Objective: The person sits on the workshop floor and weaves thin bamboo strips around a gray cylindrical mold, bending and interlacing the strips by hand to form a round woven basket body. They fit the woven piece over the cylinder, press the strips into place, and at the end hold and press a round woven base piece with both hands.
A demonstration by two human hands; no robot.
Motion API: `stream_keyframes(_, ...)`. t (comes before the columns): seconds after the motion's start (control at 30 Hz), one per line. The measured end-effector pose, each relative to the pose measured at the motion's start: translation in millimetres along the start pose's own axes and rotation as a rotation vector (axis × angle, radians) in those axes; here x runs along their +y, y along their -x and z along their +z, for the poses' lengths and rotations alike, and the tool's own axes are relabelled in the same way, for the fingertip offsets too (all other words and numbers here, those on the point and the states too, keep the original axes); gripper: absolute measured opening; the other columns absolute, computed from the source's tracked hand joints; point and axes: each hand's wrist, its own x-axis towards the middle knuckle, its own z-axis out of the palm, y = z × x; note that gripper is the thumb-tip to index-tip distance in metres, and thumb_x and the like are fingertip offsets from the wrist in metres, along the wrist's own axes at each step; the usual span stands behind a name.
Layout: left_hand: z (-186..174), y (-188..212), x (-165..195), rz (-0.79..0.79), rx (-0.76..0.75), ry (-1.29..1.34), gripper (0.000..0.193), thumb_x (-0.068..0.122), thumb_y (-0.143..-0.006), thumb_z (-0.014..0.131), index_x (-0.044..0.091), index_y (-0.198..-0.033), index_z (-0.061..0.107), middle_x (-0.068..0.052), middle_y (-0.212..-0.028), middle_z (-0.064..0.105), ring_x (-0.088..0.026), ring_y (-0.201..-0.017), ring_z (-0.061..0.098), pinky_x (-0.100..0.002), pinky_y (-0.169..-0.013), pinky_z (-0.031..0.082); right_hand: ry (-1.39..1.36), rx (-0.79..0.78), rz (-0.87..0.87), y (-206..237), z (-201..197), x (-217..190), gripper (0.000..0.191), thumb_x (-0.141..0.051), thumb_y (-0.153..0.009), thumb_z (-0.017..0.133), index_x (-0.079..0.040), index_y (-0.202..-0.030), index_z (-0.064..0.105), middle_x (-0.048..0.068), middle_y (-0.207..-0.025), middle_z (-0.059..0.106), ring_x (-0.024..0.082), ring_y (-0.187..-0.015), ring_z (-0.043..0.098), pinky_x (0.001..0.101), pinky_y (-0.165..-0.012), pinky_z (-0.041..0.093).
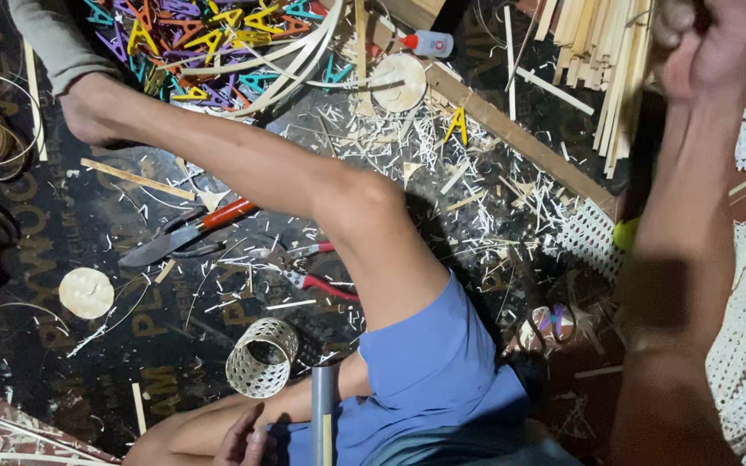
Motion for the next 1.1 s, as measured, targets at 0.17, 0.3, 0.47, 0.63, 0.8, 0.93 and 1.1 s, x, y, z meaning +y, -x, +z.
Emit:
stream_keyframes(0.17,15,11,20,-0.127,0.139,-0.046,0.048,0.01,-0.097,0.062,-0.004,-0.143,0.059,-0.016,-0.081,0.069,-0.012,-0.06,0.059,-0.028,-0.056,0.049,-0.064,0.044,-0.109,70,77,-23,0.016,-0.015,-0.111,0.062,-0.005,-0.099,0.062,0.007,-0.08,0.061,0.013,-0.061,0.058,0.0262,-0.057,0.046)
stream_keyframes(0.3,25,0,101,-0.033,-0.001,-0.124,0.042,0.006,-0.105,0.056,-0.008,-0.145,0.063,-0.022,-0.081,0.061,-0.018,-0.062,0.056,-0.032,-0.058,0.049,-0.063,0.119,-0.113,142,149,-47,0.02,-0.022,-0.109,0.062,-0.002,-0.102,0.065,0.009,-0.083,0.068,0.015,-0.063,0.067,0.029,-0.059,0.055)
stream_keyframes(0.47,102,-22,244,0.32,-0.139,-0.007,0.045,0.004,-0.104,0.054,-0.009,-0.146,0.054,-0.022,-0.106,0.063,-0.021,-0.09,0.061,-0.034,-0.08,0.051,0.074,-0.188,0.273,227,262,-14,0.03,-0.029,-0.106,0.062,0.0,-0.106,0.07,0.012,-0.087,0.076,0.019,-0.066,0.077,0.0325,-0.062,0.067)
stream_keyframes(0.63,219,-15,313,0.392,-0.288,0.169,0.044,0.002,-0.101,0.055,-0.012,-0.143,0.049,-0.021,-0.123,0.069,-0.023,-0.109,0.068,-0.036,-0.097,0.055,0.249,-0.565,0.431,305,326,31,0.006,-0.003,-0.097,0.069,0.0,-0.102,0.07,0.009,-0.089,0.075,0.012,-0.069,0.071,0.0272,-0.061,0.059)
stream_keyframes(0.8,220,-12,328,0.422,-0.171,0.32,0.03,0.0,-0.104,0.058,-0.016,-0.129,0.061,-0.021,-0.1,0.071,-0.023,-0.087,0.073,-0.037,-0.079,0.064,0.953,-0.454,0.095,207,247,43,0.018,-0.015,-0.107,0.065,-0.002,-0.097,0.073,0.013,-0.088,0.073,0.023,-0.075,0.068,0.0374,-0.069,0.057)
stream_keyframes(0.93,186,-10,306,0.406,0.058,0.297,0.034,0.005,-0.104,0.057,-0.01,-0.134,0.058,-0.021,-0.091,0.071,-0.022,-0.073,0.069,-0.033,-0.065,0.059,1.081,0.108,-0.024,60,132,67,0.018,-0.01,-0.106,0.06,-0.002,-0.102,0.075,0.016,-0.09,0.07,0.025,-0.081,0.065,0.0406,-0.074,0.052)
stream_keyframes(1.1,159,-18,273,0.586,0.122,0.484,0.034,0.012,-0.11,0.054,0.0,-0.141,0.053,-0.022,-0.086,0.068,-0.021,-0.06,0.063,-0.032,-0.058,0.055,1.59,0.264,0.304,-26,70,90,0.024,-0.02,-0.098,0.072,0.004,-0.099,0.075,0.024,-0.096,0.073,0.033,-0.086,0.073,0.0457,-0.078,0.06)
